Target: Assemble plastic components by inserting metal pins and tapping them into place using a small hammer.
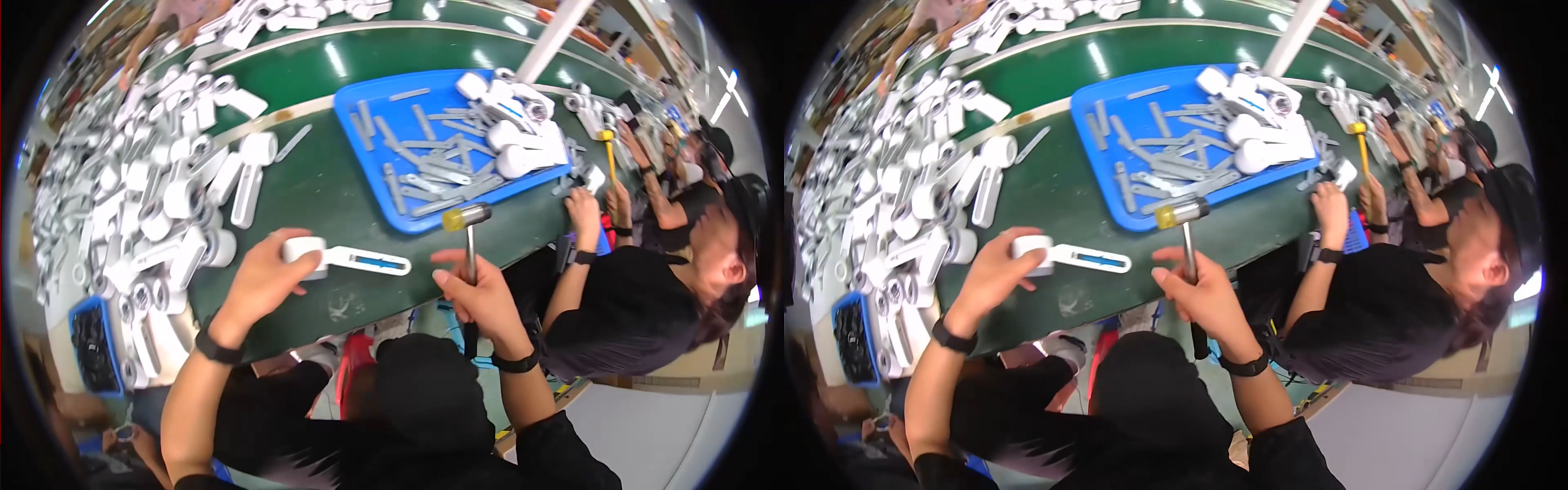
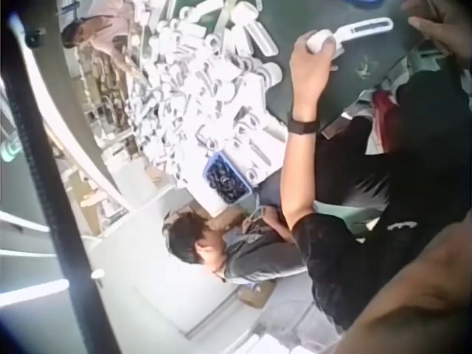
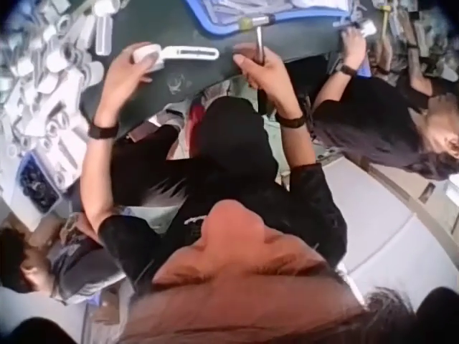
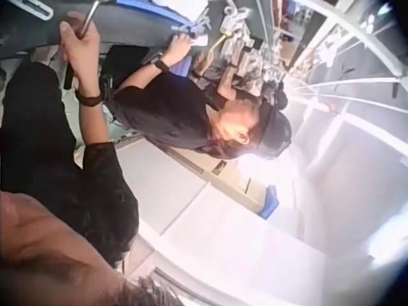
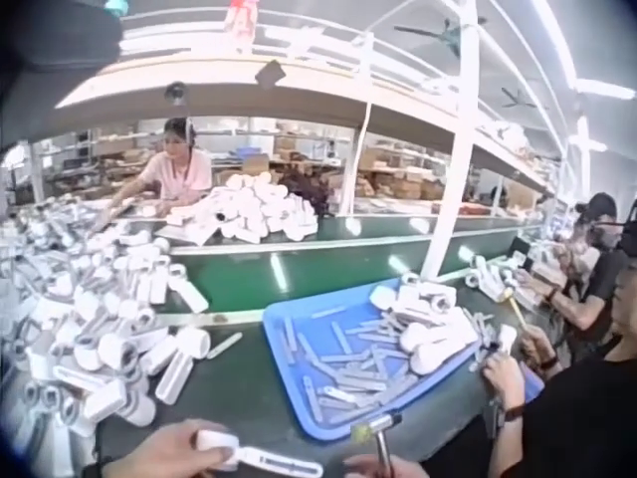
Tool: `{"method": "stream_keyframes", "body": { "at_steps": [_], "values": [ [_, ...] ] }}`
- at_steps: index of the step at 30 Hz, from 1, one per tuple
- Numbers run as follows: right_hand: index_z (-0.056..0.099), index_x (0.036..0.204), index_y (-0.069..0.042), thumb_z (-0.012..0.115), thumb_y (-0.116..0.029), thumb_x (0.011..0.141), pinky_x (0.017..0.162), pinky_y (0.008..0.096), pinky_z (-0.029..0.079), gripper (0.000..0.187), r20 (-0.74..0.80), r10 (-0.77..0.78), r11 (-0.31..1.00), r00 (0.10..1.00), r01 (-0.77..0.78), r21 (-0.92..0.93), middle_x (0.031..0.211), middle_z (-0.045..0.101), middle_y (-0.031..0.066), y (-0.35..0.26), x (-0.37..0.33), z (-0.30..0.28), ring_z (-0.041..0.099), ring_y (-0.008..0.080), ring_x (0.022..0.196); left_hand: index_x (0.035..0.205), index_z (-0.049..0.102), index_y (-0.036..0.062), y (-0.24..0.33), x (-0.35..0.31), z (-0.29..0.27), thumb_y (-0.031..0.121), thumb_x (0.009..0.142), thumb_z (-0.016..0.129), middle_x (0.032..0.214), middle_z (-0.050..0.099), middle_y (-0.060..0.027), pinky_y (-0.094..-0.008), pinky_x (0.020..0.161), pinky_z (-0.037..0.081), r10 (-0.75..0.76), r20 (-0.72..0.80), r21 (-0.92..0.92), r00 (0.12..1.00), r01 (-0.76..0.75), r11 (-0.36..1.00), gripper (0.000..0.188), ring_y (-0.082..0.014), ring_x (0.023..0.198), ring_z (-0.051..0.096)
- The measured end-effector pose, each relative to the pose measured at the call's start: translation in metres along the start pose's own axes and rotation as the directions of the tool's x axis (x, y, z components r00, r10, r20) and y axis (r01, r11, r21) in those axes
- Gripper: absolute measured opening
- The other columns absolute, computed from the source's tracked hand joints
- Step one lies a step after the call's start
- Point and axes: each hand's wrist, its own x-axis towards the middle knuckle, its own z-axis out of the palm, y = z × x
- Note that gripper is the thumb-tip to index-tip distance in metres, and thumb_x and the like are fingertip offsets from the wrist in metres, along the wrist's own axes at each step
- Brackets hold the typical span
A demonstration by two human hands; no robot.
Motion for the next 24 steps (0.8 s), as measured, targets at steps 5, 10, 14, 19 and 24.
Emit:
{"method": "stream_keyframes", "body": {
  "at_steps": [5, 10, 14, 19, 24],
  "values": [
    [0.064, 0.139, -0.004, 0.075, -0.017, 0.098, 0.042, 0.0219, 0.031, 0.044, 0.186, 0.082, 0.994, 0.979, -0.066, -0.091, 0.073, 0.062, -0.0007, 0.003, 0.034, 0.04, 0.044, 0.0025, 0.047, 0.134, 0.059, -0.0046, -0.009, -0.003, -0.003, 0.03, 0.097, 0.072, 0.115, 0.069, -0.0136, -0.0315, 0.07, 0.062, -0.064, -0.029, -0.007, 0.998, 0.064, 0.998, 0.053, -0.0171, 0.1, 0.07],
    [0.067, 0.136, -0.005, 0.076, -0.021, 0.098, 0.044, 0.0214, 0.034, 0.042, 0.168, 0.096, 0.981, 0.981, -0.065, -0.18, 0.072, 0.064, -0.0016, 0.011, 0.052, 0.05, 0.046, 0.0024, 0.05, 0.135, 0.058, -0.0053, -0.01, -0.007, 0.001, 0.033, 0.092, 0.078, 0.118, 0.069, -0.0195, -0.0377, 0.082, 0.061, 0.07, -0.125, 0.242, 0.99, -0.038, 0.969, 0.06, -0.0266, 0.102, 0.072],
    [0.07, 0.132, -0.006, 0.075, -0.021, 0.099, 0.046, 0.022, 0.037, 0.037, 0.125, 0.089, 0.969, 0.988, -0.056, -0.241, 0.071, 0.064, -0.0019, 0.012, 0.054, 0.049, 0.048, 0.0028, 0.051, 0.137, 0.054, -0.0023, -0.013, -0.011, 0.012, 0.037, 0.083, 0.086, 0.125, 0.066, -0.0217, -0.0446, 0.093, 0.056, 0.493, -0.093, 0.645, 0.865, -0.325, 0.692, 0.074, -0.0395, 0.107, 0.07],
    [0.072, 0.127, -0.007, 0.073, -0.023, 0.098, 0.052, 0.0277, 0.042, 0.033, 0.168, 0.076, 0.936, 0.983, -0.012, -0.351, 0.068, 0.064, -0.0017, 0.006, 0.055, 0.055, 0.053, 0.0065, 0.055, 0.118, 0.056, 0.0, -0.017, -0.009, 0.016, 0.027, 0.084, 0.083, 0.114, 0.063, -0.0197, -0.0481, 0.084, 0.054, 0.365, -0.077, 0.685, 0.928, -0.217, 0.696, 0.051, -0.0419, 0.099, 0.067],
    [0.072, 0.125, -0.006, 0.071, -0.023, 0.099, 0.06, 0.0296, 0.048, 0.031, 0.183, 0.039, 0.93, 0.982, 0.031, -0.367, 0.069, 0.065, 0.0013, 0.0, 0.053, 0.051, 0.06, 0.0078, 0.064, 0.116, 0.057, 0.0003, -0.011, -0.003, 0.013, 0.022, 0.085, 0.08, 0.11, 0.064, -0.0191, -0.0482, 0.082, 0.055, 0.423, 0.014, 0.69, 0.906, -0.316, 0.652, 0.045, -0.0414, 0.098, 0.067]
  ]
}}
